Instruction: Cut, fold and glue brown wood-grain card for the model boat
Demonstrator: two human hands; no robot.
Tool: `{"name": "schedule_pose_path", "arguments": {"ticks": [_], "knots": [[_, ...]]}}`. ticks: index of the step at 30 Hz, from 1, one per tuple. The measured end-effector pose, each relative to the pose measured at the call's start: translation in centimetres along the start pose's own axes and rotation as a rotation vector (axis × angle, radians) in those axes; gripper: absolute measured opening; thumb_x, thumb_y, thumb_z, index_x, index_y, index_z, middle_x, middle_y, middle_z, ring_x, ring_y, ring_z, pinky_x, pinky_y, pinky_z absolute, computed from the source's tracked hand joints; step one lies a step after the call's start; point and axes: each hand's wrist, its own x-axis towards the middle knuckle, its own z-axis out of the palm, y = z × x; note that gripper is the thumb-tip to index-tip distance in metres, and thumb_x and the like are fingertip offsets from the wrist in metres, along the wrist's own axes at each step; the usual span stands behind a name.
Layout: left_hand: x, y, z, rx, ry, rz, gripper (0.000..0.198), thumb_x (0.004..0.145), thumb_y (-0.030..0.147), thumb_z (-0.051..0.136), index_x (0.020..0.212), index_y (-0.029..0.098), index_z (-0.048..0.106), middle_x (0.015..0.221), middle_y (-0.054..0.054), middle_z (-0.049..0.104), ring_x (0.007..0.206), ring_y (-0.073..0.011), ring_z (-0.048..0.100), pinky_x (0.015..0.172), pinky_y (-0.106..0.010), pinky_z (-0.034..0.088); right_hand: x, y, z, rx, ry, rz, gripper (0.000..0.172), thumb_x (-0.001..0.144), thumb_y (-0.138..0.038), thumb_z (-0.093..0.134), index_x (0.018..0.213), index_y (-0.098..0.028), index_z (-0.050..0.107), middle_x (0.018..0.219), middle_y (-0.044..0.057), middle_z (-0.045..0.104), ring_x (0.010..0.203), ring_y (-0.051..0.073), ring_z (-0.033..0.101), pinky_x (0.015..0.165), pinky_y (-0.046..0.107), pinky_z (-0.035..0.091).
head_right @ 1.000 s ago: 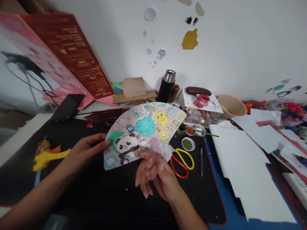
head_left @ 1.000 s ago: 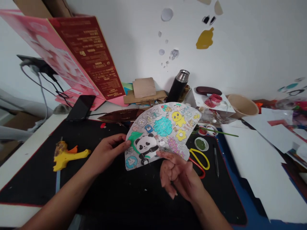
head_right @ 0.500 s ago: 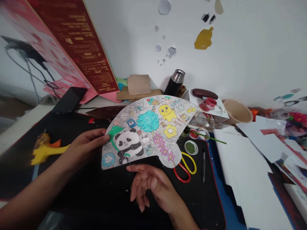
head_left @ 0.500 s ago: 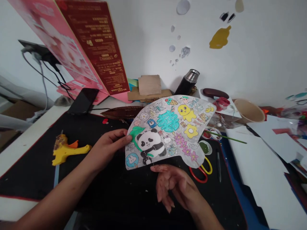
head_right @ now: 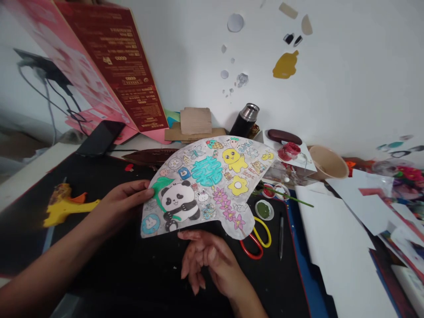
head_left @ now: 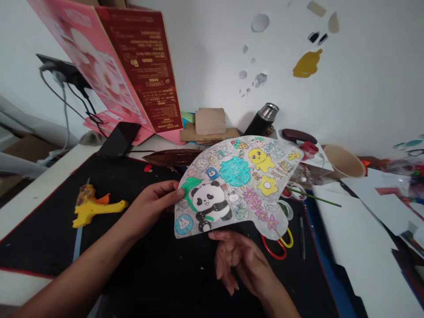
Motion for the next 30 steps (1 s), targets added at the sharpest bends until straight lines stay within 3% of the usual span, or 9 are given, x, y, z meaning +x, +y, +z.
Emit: {"name": "schedule_pose_path", "arguments": {"ticks": [30], "knots": [[0.37, -0.60, -0.33, 0.028, -0.025, 0.002, 0.040, 0.073, 0.051, 0.091, 0.085, 0.017, 0.074, 0.079, -0.002, 0.070, 0.069, -0.0151, 0.064, 0.064, -0.026, 0.054, 0.24, 0.39, -0.44, 0.029, 0.045, 0.029, 0.069, 0.097, -0.074, 0.055, 0.137, -0.019, 0.069, 0.078, 0.006, 0.073, 0.041, 0.007, 0.053, 0.037, 0.015, 0.034]]}}
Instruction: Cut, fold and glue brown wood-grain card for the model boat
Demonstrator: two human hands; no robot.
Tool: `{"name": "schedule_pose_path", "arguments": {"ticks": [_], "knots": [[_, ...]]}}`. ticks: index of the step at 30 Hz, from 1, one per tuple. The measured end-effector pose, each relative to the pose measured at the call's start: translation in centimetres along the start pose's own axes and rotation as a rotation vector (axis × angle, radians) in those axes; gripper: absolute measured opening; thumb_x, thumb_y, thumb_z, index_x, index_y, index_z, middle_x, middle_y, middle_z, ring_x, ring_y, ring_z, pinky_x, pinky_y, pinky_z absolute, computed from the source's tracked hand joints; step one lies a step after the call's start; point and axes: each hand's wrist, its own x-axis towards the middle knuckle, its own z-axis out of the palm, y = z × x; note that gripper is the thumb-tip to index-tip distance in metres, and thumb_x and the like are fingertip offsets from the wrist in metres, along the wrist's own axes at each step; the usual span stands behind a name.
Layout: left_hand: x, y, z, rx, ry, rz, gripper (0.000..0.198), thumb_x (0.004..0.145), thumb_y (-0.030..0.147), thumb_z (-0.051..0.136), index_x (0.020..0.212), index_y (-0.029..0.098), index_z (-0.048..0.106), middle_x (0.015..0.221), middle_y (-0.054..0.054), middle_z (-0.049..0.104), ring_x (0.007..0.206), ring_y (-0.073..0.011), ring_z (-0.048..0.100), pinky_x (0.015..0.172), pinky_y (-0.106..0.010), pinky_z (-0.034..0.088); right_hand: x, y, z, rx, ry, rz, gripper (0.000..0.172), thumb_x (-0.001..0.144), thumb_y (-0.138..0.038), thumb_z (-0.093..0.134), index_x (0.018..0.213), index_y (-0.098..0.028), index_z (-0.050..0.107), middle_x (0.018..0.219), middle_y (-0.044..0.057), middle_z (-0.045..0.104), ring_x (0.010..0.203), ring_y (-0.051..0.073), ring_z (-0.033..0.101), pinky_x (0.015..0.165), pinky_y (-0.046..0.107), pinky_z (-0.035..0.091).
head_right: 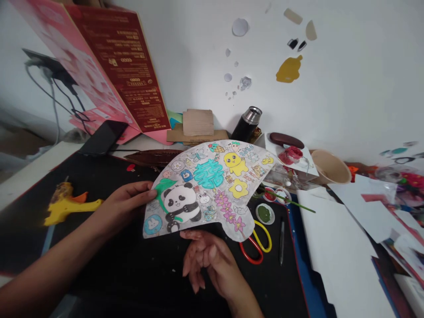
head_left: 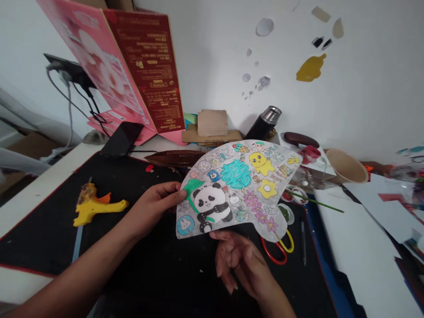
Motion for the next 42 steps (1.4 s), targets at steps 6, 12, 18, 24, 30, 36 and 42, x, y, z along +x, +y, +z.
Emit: {"name": "schedule_pose_path", "arguments": {"ticks": [6, 12, 18, 24, 30, 36, 42], "knots": [[0.05, 0.07, 0.03, -0.017, 0.007, -0.003, 0.038, 0.073, 0.050, 0.091, 0.086, 0.018, 0.075, 0.079, -0.002, 0.071, 0.068, -0.0146, 0.065, 0.063, -0.025, 0.054, 0.00, -0.08, -0.02, 0.007, 0.013, -0.006, 0.067, 0.097, -0.073, 0.055, 0.136, -0.020, 0.070, 0.076, 0.006, 0.072, 0.041, 0.007, 0.051, 0.036, 0.016, 0.034], [0.24, -0.11, 0.09, -0.046, 0.001, -0.021, 0.039, 0.071, 0.049, 0.093, 0.083, 0.018, 0.075, 0.078, -0.001, 0.071, 0.066, -0.0135, 0.064, 0.062, -0.025, 0.054, 0.07, -0.10, 0.01, 0.025, 0.022, -0.006, 0.065, 0.098, -0.072, 0.055, 0.135, -0.021, 0.070, 0.076, 0.005, 0.072, 0.040, 0.007, 0.051, 0.036, 0.015, 0.034], [0.37, -0.22, 0.27, -0.049, 0.001, -0.037, 0.039, 0.070, 0.050, 0.093, 0.081, 0.018, 0.073, 0.076, 0.000, 0.070, 0.065, -0.0133, 0.063, 0.061, -0.025, 0.053, 0.16, -0.05, 0.06, 0.036, 0.028, -0.013, 0.063, 0.099, -0.070, 0.055, 0.135, -0.021, 0.071, 0.077, 0.006, 0.073, 0.040, 0.007, 0.052, 0.036, 0.015, 0.033], [0.30, -0.43, 0.10, -0.065, 0.000, -0.040, 0.039, 0.070, 0.049, 0.094, 0.084, 0.017, 0.075, 0.079, -0.001, 0.071, 0.067, -0.0132, 0.064, 0.064, -0.025, 0.054, 0.15, 0.04, 0.01, 0.058, 0.010, -0.017, 0.060, 0.101, -0.068, 0.055, 0.135, -0.022, 0.071, 0.078, 0.005, 0.073, 0.041, 0.006, 0.053, 0.037, 0.014, 0.033], [0.41, -0.75, -0.05, -0.082, -0.023, -0.028, 0.039, 0.072, 0.048, 0.094, 0.086, 0.017, 0.076, 0.081, -0.001, 0.071, 0.068, -0.0120, 0.064, 0.064, -0.023, 0.054, 0.14, 0.01, -0.03, 0.065, 0.008, -0.017, 0.060, 0.100, -0.068, 0.055, 0.135, -0.021, 0.071, 0.079, 0.005, 0.074, 0.042, 0.006, 0.053, 0.037, 0.014, 0.032], [0.42, -0.83, -0.11, -0.083, -0.026, -0.029, 0.037, 0.073, 0.048, 0.093, 0.085, 0.017, 0.075, 0.080, 0.000, 0.070, 0.067, -0.0116, 0.064, 0.063, -0.023, 0.054, 0.05, 0.24, -0.06, 0.074, -0.011, -0.028, 0.061, 0.102, -0.067, 0.054, 0.137, -0.019, 0.069, 0.080, 0.004, 0.074, 0.042, 0.006, 0.052, 0.037, 0.015, 0.032], [0.49, -0.82, -0.13, -0.074, -0.033, -0.026, 0.038, 0.073, 0.049, 0.093, 0.084, 0.017, 0.076, 0.080, -0.001, 0.070, 0.068, -0.0123, 0.064, 0.064, -0.023, 0.054, 0.23, 0.14, -0.15, 0.078, -0.012, -0.026, 0.060, 0.102, -0.067, 0.053, 0.137, -0.020, 0.069, 0.080, 0.004, 0.074, 0.043, 0.005, 0.053, 0.037, 0.014, 0.033]]}}
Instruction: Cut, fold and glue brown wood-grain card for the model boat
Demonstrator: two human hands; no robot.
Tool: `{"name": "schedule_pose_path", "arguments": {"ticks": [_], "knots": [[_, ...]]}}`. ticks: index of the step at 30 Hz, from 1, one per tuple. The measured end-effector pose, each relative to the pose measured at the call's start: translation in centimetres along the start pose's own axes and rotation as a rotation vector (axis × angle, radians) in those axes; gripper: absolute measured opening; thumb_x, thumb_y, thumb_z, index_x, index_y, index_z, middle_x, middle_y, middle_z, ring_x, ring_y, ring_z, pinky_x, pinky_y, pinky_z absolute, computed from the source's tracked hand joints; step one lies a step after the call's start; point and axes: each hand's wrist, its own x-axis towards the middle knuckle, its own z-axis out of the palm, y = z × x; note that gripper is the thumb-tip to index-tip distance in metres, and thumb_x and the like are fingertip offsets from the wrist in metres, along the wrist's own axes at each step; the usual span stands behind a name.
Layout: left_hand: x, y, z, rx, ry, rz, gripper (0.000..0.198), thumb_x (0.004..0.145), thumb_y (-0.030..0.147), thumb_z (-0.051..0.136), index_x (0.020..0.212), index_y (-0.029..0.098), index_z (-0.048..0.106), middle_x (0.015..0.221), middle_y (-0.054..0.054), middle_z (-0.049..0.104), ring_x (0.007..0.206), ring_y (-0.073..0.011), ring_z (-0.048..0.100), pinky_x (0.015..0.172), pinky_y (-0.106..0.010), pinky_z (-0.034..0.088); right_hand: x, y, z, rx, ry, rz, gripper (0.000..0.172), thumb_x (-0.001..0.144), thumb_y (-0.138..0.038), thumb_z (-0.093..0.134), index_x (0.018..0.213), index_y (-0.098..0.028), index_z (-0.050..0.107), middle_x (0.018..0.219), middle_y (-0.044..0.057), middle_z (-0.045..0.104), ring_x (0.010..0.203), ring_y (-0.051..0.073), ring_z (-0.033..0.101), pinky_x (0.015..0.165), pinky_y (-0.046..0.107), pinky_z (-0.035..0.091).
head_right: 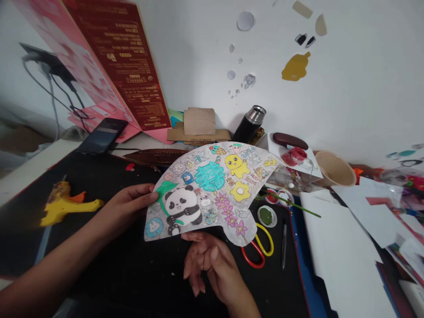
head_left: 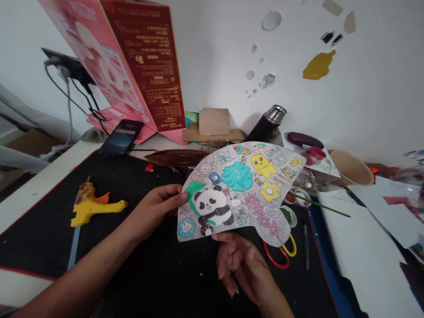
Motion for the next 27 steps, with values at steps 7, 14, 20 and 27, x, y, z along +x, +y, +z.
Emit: {"name": "schedule_pose_path", "arguments": {"ticks": [7, 14, 20, 27], "knots": [[-0.06, -0.10, -0.09, -0.011, 0.005, -0.002, 0.035, 0.074, 0.047, 0.093, 0.085, 0.018, 0.076, 0.079, 0.000, 0.071, 0.067, -0.0114, 0.063, 0.064, -0.022, 0.054, -0.01, -0.25, 0.27, -0.017, 0.011, 0.019, 0.060, 0.101, -0.068, 0.054, 0.136, -0.021, 0.070, 0.080, 0.004, 0.074, 0.042, 0.005, 0.052, 0.037, 0.014, 0.032], [0.04, 0.06, 0.07, -0.007, 0.014, 0.003, 0.037, 0.071, 0.048, 0.094, 0.084, 0.018, 0.076, 0.078, 0.000, 0.070, 0.067, -0.0115, 0.062, 0.063, -0.022, 0.053, -0.07, -0.08, 0.13, -0.014, 0.017, 0.009, 0.060, 0.102, -0.067, 0.054, 0.137, -0.021, 0.069, 0.080, 0.005, 0.074, 0.042, 0.006, 0.053, 0.037, 0.014, 0.033], [-0.06, 0.13, 0.11, -0.004, 0.014, 0.006, 0.036, 0.072, 0.048, 0.094, 0.083, 0.018, 0.076, 0.078, 0.000, 0.070, 0.067, -0.0120, 0.062, 0.063, -0.022, 0.053, 0.03, -0.26, 0.33, -0.022, 0.023, 0.018, 0.059, 0.101, -0.067, 0.055, 0.136, -0.022, 0.070, 0.080, 0.005, 0.073, 0.043, 0.006, 0.053, 0.038, 0.015, 0.033], [0.09, 0.03, 0.09, 0.009, 0.012, 0.009, 0.037, 0.072, 0.048, 0.093, 0.083, 0.018, 0.076, 0.077, 0.000, 0.069, 0.066, -0.0111, 0.060, 0.062, -0.021, 0.052, 0.11, 0.02, 0.22, -0.015, 0.020, 0.015, 0.061, 0.100, -0.068, 0.055, 0.135, -0.020, 0.070, 0.079, 0.005, 0.073, 0.041, 0.006, 0.052, 0.037, 0.015, 0.034]]}}
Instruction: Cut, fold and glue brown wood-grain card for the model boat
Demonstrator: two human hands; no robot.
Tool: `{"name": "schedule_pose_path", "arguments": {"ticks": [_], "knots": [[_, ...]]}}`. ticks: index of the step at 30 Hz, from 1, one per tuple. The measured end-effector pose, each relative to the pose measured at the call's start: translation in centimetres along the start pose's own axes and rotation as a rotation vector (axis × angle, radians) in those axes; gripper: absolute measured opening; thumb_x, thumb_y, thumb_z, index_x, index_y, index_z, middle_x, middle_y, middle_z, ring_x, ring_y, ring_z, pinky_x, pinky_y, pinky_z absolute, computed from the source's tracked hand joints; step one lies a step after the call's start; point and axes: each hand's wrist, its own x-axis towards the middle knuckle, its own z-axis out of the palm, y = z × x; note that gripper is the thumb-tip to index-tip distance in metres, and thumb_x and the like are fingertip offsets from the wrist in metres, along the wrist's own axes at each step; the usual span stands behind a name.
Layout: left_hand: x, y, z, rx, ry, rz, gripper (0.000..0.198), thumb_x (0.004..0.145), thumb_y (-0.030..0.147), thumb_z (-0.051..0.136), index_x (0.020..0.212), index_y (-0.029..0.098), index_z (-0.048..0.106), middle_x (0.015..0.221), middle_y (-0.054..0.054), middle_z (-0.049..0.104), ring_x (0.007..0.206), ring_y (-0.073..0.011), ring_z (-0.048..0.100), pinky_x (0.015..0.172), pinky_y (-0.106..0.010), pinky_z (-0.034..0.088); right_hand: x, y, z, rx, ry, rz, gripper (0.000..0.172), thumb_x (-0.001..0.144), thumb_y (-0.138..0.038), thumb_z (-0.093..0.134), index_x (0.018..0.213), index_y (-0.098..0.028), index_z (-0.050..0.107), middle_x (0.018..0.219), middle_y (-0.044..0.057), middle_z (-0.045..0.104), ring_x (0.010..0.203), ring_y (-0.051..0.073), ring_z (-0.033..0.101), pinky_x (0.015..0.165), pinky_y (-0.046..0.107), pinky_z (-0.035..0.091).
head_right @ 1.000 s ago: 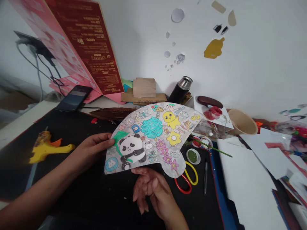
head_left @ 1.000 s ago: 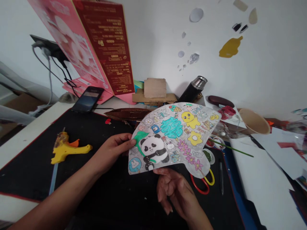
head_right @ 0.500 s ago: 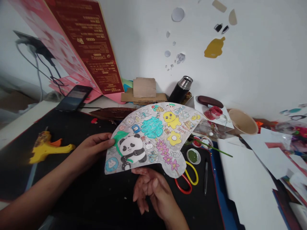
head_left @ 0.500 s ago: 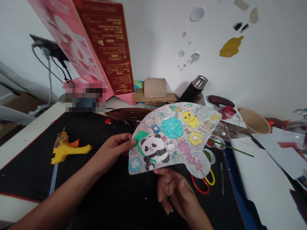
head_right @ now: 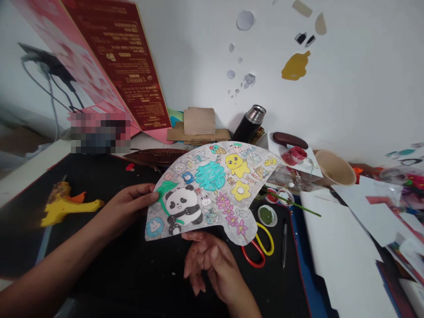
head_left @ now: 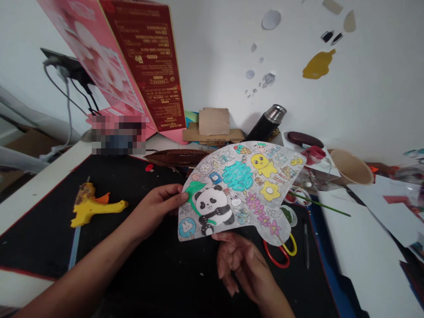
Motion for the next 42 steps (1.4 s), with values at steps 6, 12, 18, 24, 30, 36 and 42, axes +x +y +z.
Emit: {"name": "schedule_pose_path", "arguments": {"ticks": [6, 12, 18, 24, 30, 36, 42], "knots": [[-0.2, 0.1, 0.0, -0.006, 0.010, -0.007, 0.037, 0.071, 0.048, 0.093, 0.082, 0.017, 0.075, 0.078, 0.000, 0.069, 0.068, -0.0126, 0.061, 0.063, -0.023, 0.052, -0.1, -0.1, 0.1, -0.033, 0.024, 0.003, 0.062, 0.100, -0.070, 0.055, 0.134, -0.020, 0.071, 0.077, 0.005, 0.073, 0.041, 0.006, 0.051, 0.037, 0.015, 0.033], [-0.2, 0.2, 0.1, 0.003, 0.009, -0.004, 0.036, 0.072, 0.047, 0.092, 0.081, 0.018, 0.075, 0.076, 0.000, 0.068, 0.065, -0.0122, 0.060, 0.061, -0.023, 0.051, -0.1, -0.1, 0.0, -0.015, 0.008, 0.002, 0.061, 0.101, -0.068, 0.054, 0.136, -0.021, 0.070, 0.079, 0.005, 0.073, 0.042, 0.006, 0.053, 0.037, 0.015, 0.033], [-0.3, 0.3, 0.0, 0.028, 0.003, 0.004, 0.037, 0.073, 0.050, 0.091, 0.084, 0.018, 0.076, 0.079, -0.002, 0.071, 0.068, -0.0141, 0.063, 0.064, -0.025, 0.053, -0.2, 0.0, 0.1, -0.019, 0.012, -0.006, 0.062, 0.101, -0.068, 0.054, 0.136, -0.020, 0.070, 0.078, 0.005, 0.073, 0.041, 0.007, 0.052, 0.037, 0.016, 0.034], [-0.7, 0.7, 0.2, 0.079, 0.009, 0.032, 0.037, 0.074, 0.050, 0.091, 0.085, 0.018, 0.077, 0.079, -0.001, 0.070, 0.069, -0.0132, 0.062, 0.065, -0.024, 0.052, -0.2, 0.1, 0.0, -0.016, 0.016, -0.011, 0.062, 0.101, -0.068, 0.055, 0.134, -0.018, 0.070, 0.078, 0.005, 0.073, 0.041, 0.007, 0.053, 0.037, 0.015, 0.034], [-1.1, 1.4, 1.0, 0.125, 0.001, 0.059, 0.037, 0.075, 0.051, 0.090, 0.082, 0.018, 0.076, 0.077, -0.001, 0.069, 0.068, -0.0136, 0.060, 0.064, -0.024, 0.052, -0.3, 0.1, 0.1, -0.015, 0.018, -0.023, 0.060, 0.100, -0.068, 0.056, 0.131, -0.019, 0.071, 0.077, 0.006, 0.073, 0.041, 0.007, 0.053, 0.036, 0.016, 0.032], [-1.6, 1.5, 1.2, 0.152, 0.011, 0.060, 0.038, 0.074, 0.052, 0.089, 0.083, 0.018, 0.075, 0.079, -0.002, 0.070, 0.069, -0.0150, 0.061, 0.065, -0.025, 0.052, -0.5, 0.1, 0.3, -0.028, 0.033, -0.040, 0.059, 0.100, -0.068, 0.057, 0.129, -0.020, 0.073, 0.077, 0.005, 0.073, 0.040, 0.007, 0.053, 0.036, 0.015, 0.031], [-1.9, 1.6, 1.4, 0.141, 0.001, 0.069, 0.037, 0.075, 0.051, 0.089, 0.084, 0.017, 0.076, 0.079, -0.002, 0.070, 0.070, -0.0144, 0.061, 0.065, -0.024, 0.052, -0.6, 0.3, 0.3, -0.023, 0.011, -0.056, 0.058, 0.100, -0.068, 0.056, 0.127, -0.020, 0.073, 0.076, 0.005, 0.073, 0.041, 0.007, 0.054, 0.037, 0.015, 0.033]]}}
